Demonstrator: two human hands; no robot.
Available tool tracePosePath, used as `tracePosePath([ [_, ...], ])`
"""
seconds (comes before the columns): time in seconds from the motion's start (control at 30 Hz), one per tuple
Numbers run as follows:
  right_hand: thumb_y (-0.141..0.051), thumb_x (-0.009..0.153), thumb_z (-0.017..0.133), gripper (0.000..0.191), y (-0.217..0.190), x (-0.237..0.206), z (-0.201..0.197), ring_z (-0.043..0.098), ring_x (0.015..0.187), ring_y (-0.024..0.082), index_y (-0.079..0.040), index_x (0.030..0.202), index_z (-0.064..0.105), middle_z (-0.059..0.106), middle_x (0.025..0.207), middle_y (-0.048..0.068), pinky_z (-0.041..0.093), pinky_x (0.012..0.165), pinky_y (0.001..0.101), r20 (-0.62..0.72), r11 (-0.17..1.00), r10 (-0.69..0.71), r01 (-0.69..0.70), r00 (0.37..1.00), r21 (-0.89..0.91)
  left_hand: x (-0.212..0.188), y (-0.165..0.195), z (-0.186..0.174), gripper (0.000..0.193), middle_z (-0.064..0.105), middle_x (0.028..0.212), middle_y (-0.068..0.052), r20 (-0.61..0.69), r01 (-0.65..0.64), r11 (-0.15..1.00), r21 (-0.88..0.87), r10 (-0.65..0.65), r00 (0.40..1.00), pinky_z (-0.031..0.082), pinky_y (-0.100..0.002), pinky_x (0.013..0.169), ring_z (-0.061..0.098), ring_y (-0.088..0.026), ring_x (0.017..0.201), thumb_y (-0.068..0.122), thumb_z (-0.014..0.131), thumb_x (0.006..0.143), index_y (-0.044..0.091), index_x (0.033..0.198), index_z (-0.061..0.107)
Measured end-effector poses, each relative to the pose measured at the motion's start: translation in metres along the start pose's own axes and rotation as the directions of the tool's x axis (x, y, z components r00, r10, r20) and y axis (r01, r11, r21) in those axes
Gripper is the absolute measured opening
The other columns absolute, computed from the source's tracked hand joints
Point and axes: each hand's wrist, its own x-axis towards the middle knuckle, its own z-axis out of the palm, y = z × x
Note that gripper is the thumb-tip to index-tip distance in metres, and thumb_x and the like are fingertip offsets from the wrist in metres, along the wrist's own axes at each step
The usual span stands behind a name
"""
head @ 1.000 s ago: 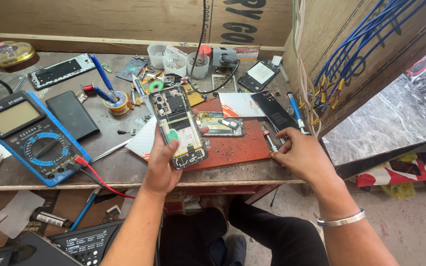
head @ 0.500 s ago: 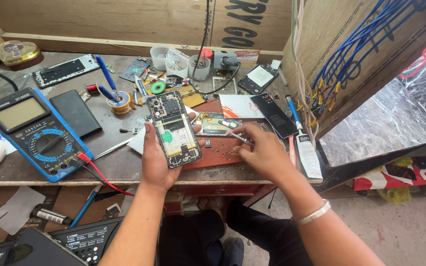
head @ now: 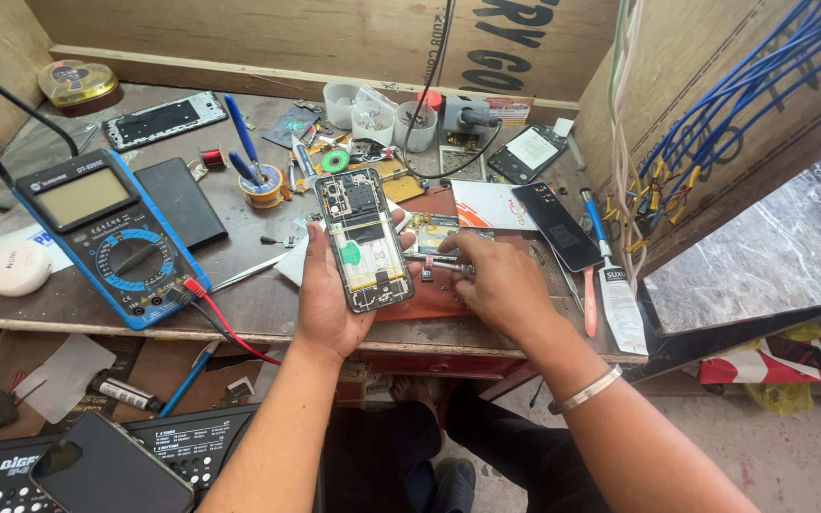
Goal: The person holds a disassembled smartphone with its back cover removed, then uses a screwdriver to unscrew and work on the internal components of the phone at a cluttered repair workbench, occasionally picking up small parts from the desk.
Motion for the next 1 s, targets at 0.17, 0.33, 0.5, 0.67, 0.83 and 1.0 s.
tracePosePath([
  [0.17, -0.016, 0.076, 0.078, 0.051, 0.003, 0.001, 0.009, 0.073, 0.082, 0.033, -0.01, 0.118, 0.049, 0.073, 0.088, 0.01, 0.056, 0.071, 0.048, -0.069, 0.991, 0.111, -0.106, 0.991, 0.083, 0.002, 0.001, 0.0, 0.077, 0.055, 0.146, -0.019, -0.015, 0.034, 0.997, -0.072, -0.036, 0.999, 0.057, -0.055, 0.099, 0.06, -0.033, 0.127, 0.065, 0.037, 0.102, 0.007, 0.153, 0.04],
  [0.33, -0.014, 0.071, 0.081, 0.054, 0.014, 0.001, 0.017, 0.07, 0.081, 0.033, -0.004, 0.111, 0.045, 0.069, 0.087, 0.014, 0.055, 0.071, 0.0462, -0.188, 0.99, 0.069, -0.044, 0.98, 0.131, 0.002, 0.001, -0.001, 0.077, 0.056, 0.145, -0.02, -0.052, 0.054, 0.994, -0.098, -0.059, 0.997, 0.058, -0.055, 0.097, 0.061, -0.033, 0.127, 0.064, 0.038, 0.101, 0.007, 0.151, 0.041],
  [0.5, -0.018, 0.075, 0.083, 0.052, 0.021, 0.003, 0.018, 0.07, 0.08, 0.035, -0.005, 0.11, 0.046, 0.068, 0.088, 0.016, 0.055, 0.071, 0.0458, -0.077, 0.982, 0.158, -0.148, 0.984, 0.12, 0.003, -0.001, -0.003, 0.075, 0.056, 0.146, -0.019, -0.052, 0.065, 0.991, -0.115, -0.072, 0.996, 0.058, -0.054, 0.097, 0.061, -0.032, 0.126, 0.063, 0.039, 0.101, 0.008, 0.152, 0.041],
  [0.67, -0.017, 0.079, 0.082, 0.046, 0.034, 0.002, 0.003, 0.074, 0.083, 0.027, -0.004, 0.107, 0.048, 0.074, 0.089, 0.014, 0.056, 0.074, 0.0394, -0.056, 0.949, 0.219, -0.2, 0.974, 0.245, 0.004, -0.002, -0.005, 0.073, 0.057, 0.142, -0.019, -0.042, 0.051, 0.992, -0.112, -0.056, 0.998, 0.058, -0.054, 0.097, 0.061, -0.033, 0.126, 0.062, 0.04, 0.102, 0.007, 0.15, 0.043],
  [0.83, -0.012, 0.081, 0.079, 0.039, 0.044, -0.001, -0.005, 0.077, 0.088, 0.021, -0.004, 0.107, 0.051, 0.078, 0.092, 0.013, 0.056, 0.076, 0.0345, -0.043, 0.927, 0.211, -0.186, 0.977, 0.327, 0.005, -0.003, -0.008, 0.074, 0.058, 0.14, -0.018, -0.035, 0.06, 0.991, -0.122, -0.065, 0.997, 0.059, -0.053, 0.097, 0.061, -0.033, 0.126, 0.062, 0.039, 0.103, 0.004, 0.15, 0.043],
  [1.0, -0.014, 0.083, 0.08, 0.039, 0.044, -0.012, -0.01, 0.076, 0.101, 0.023, -0.003, 0.109, 0.053, 0.077, 0.109, 0.013, 0.055, 0.083, 0.0347, -0.126, 0.933, 0.213, -0.164, 0.969, 0.321, 0.006, -0.003, -0.01, 0.074, 0.058, 0.141, -0.018, -0.035, 0.087, 0.987, -0.134, -0.092, 0.995, 0.058, -0.052, 0.098, 0.061, -0.033, 0.126, 0.06, 0.038, 0.103, 0.003, 0.149, 0.044],
])
